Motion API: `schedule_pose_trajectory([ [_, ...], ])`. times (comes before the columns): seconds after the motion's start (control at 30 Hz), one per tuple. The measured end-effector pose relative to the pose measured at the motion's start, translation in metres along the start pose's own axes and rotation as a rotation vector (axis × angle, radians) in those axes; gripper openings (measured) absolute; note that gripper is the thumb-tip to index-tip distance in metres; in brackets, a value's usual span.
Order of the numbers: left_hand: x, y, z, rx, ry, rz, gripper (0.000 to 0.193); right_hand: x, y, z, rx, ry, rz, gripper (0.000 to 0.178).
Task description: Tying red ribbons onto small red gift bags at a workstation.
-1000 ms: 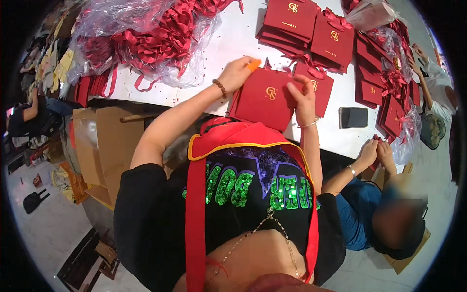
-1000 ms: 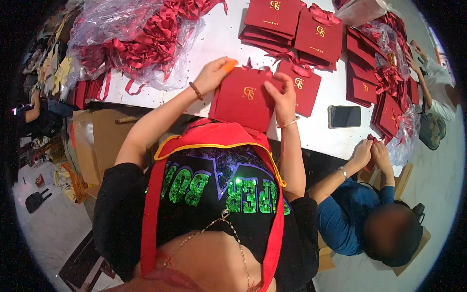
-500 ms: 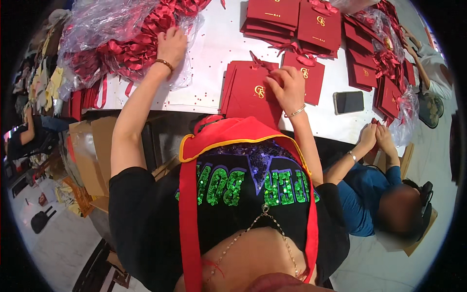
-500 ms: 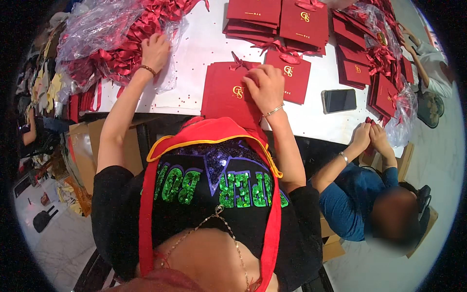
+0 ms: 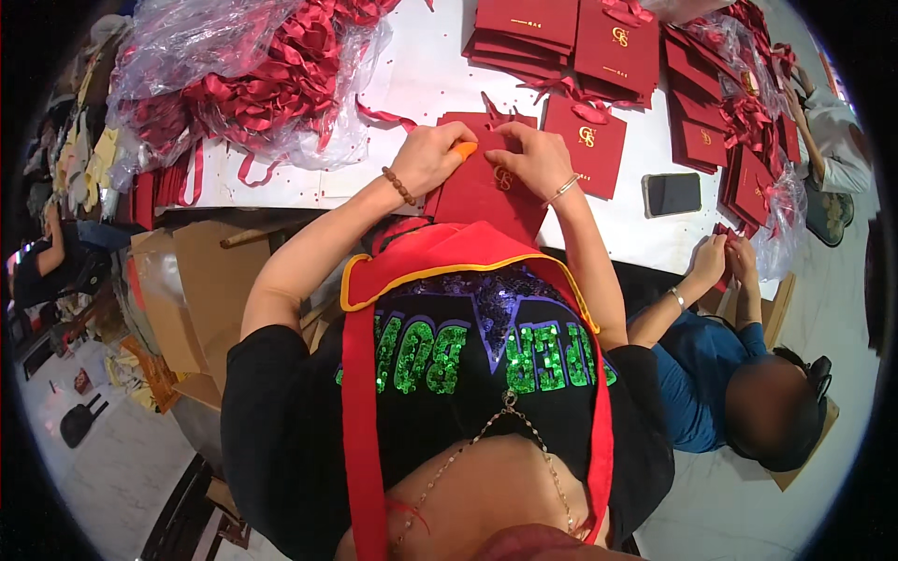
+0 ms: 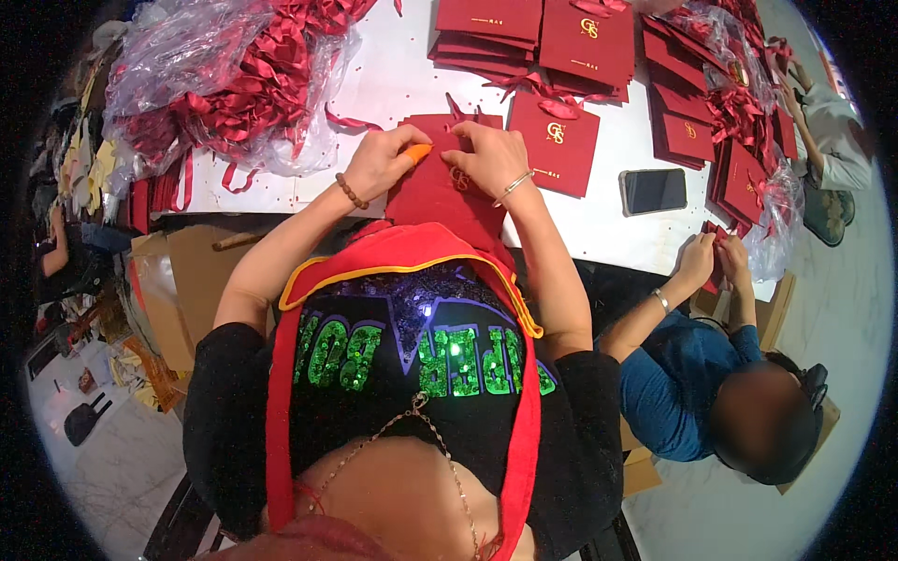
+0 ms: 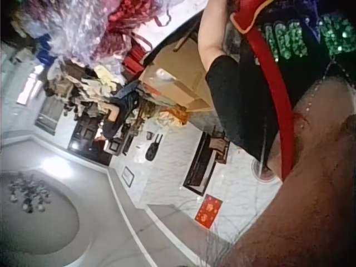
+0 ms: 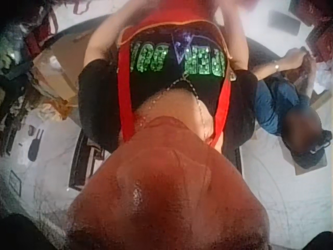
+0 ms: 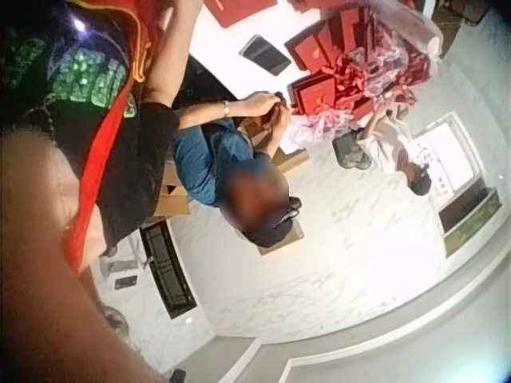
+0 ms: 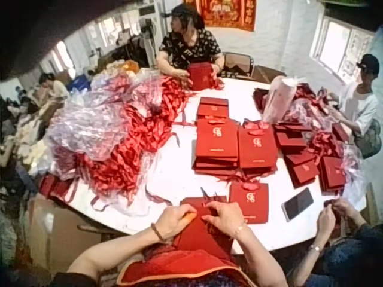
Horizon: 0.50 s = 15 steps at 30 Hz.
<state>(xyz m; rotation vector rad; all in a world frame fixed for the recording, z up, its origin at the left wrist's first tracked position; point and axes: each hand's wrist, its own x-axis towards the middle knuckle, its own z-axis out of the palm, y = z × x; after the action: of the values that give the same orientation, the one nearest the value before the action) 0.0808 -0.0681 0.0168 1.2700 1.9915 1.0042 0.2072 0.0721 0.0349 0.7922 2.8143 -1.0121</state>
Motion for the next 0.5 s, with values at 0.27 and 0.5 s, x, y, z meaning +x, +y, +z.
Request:
schedule_pose_trajectory([
  [0.27,0.005,-0.002,0.011,0.005,0.068,0.015,0.015,0.004,0.011,0.005,0.128,-0.04,0.028,0.043],
  [0.5,0.012,0.006,0.007,-0.031,-0.006,-0.082,0.016,0.003,0.016,0.007,0.205,-0.069,0.051,0.04],
])
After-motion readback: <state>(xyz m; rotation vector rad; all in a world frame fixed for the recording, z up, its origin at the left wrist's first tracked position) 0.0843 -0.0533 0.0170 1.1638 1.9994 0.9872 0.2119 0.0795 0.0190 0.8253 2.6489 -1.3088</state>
